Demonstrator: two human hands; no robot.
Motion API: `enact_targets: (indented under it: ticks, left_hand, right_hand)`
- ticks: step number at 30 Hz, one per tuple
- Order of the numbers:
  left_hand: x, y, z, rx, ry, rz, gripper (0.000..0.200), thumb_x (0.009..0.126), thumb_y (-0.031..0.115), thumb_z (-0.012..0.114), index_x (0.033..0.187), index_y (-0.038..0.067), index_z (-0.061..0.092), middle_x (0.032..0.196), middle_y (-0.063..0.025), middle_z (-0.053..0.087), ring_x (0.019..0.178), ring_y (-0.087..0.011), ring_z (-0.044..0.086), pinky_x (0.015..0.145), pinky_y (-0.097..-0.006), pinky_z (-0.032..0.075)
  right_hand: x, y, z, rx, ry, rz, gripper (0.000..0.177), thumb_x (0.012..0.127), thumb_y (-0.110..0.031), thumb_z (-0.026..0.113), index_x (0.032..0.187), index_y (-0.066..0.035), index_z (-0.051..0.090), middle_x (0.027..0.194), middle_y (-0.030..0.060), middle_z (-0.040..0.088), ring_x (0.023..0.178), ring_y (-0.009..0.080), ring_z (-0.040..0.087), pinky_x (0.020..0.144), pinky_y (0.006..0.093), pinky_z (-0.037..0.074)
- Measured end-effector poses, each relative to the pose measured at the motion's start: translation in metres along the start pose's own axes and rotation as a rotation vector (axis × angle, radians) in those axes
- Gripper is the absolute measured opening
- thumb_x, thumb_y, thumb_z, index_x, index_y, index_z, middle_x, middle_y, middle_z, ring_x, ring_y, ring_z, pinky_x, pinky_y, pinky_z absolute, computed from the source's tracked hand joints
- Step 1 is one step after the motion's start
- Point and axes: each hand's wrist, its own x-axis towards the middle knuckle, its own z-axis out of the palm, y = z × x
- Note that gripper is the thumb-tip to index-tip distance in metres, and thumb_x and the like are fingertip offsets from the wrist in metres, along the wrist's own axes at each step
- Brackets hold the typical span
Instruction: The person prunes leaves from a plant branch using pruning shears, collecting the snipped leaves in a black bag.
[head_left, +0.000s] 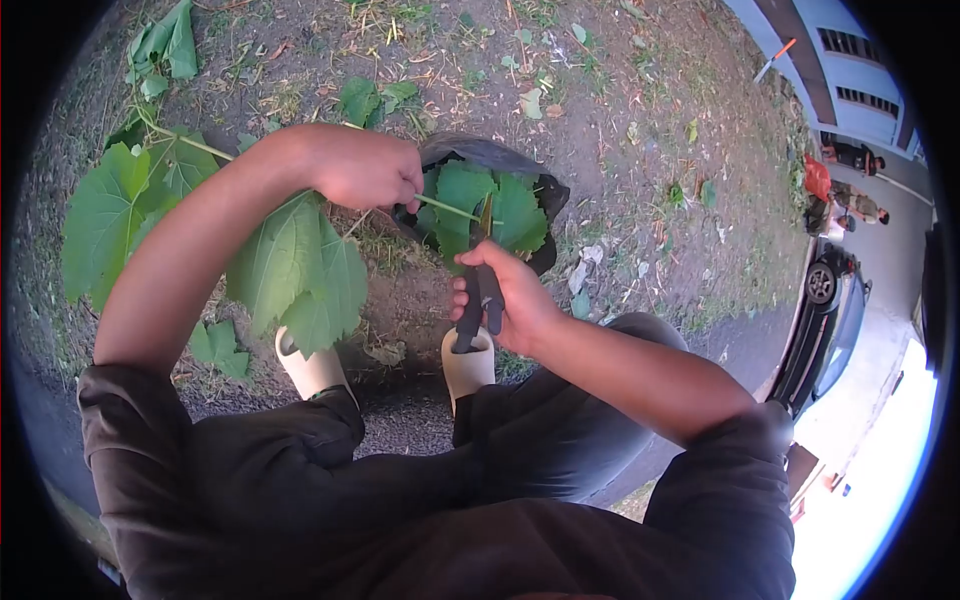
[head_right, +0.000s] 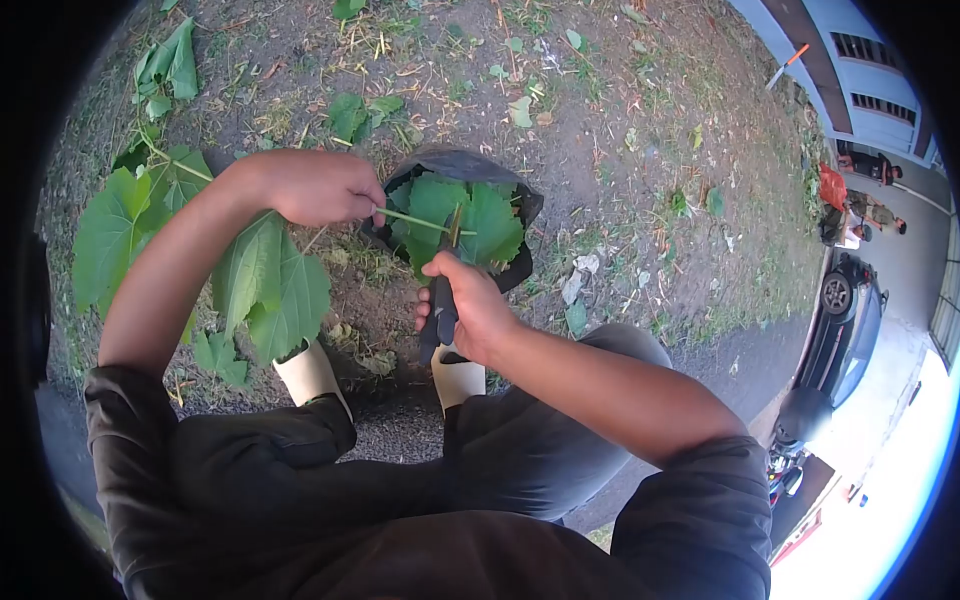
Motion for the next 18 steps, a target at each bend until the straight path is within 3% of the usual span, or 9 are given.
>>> enact_targets:
  ticks: [8, 10, 16, 18]
  left_hand:
    - [0.007, -0.016, -0.006, -0.075, -0.001, 0.007, 0.038, 0.107, 0.025, 0.056, 0.129, 0.003, 0.078, 0.093, -0.0100, 0.075, 0.087, -0.0226, 0.068, 0.084, -0.0413, 0.054]
    - [0.009, -0.017, -0.007, -0.087, -0.008, 0.005, 0.038, 0.107, 0.025, 0.056, 0.129, 0.003, 0.078, 0.093, -0.0087, 0.074, 0.087, -0.0213, 0.067, 0.084, -0.0404, 0.053]
    - [0.011, -0.017, -0.009, -0.091, 0.037, 0.046, 0.037, 0.108, 0.026, 0.055, 0.128, 0.003, 0.078, 0.096, -0.0078, 0.073, 0.091, -0.0190, 0.066, 0.087, -0.0373, 0.052]
    - [0.011, -0.015, -0.010, -0.056, -0.049, 0.066, 0.037, 0.109, 0.026, 0.055, 0.127, 0.003, 0.078, 0.097, -0.0100, 0.075, 0.092, -0.0210, 0.068, 0.088, -0.0381, 0.053]
  right_hand:
    - [-0.005, -0.001, -0.006, -0.089, -0.001, -0.045, 0.030, 0.098, -0.020, 0.070, 0.121, -0.006, 0.057, 0.088, 0.0054, 0.057, 0.075, 0.0176, 0.057, 0.070, 0.0371, 0.052]
    - [-0.006, 0.000, -0.005, -0.133, 0.005, -0.067, 0.031, 0.099, -0.025, 0.071, 0.119, -0.005, 0.060, 0.089, 0.0077, 0.063, 0.077, 0.0217, 0.066, 0.073, 0.0393, 0.059]
    - [-0.020, 0.006, 0.007, -0.062, -0.031, -0.039, 0.040, 0.098, -0.033, 0.069, 0.127, -0.007, 0.057, 0.100, 0.0099, 0.067, 0.098, 0.0265, 0.073, 0.091, 0.0403, 0.060]
    - [-0.026, 0.005, 0.009, -0.056, -0.030, -0.053, 0.039, 0.098, -0.031, 0.069, 0.127, -0.008, 0.057, 0.100, 0.0095, 0.067, 0.097, 0.0257, 0.072, 0.090, 0.0398, 0.060]
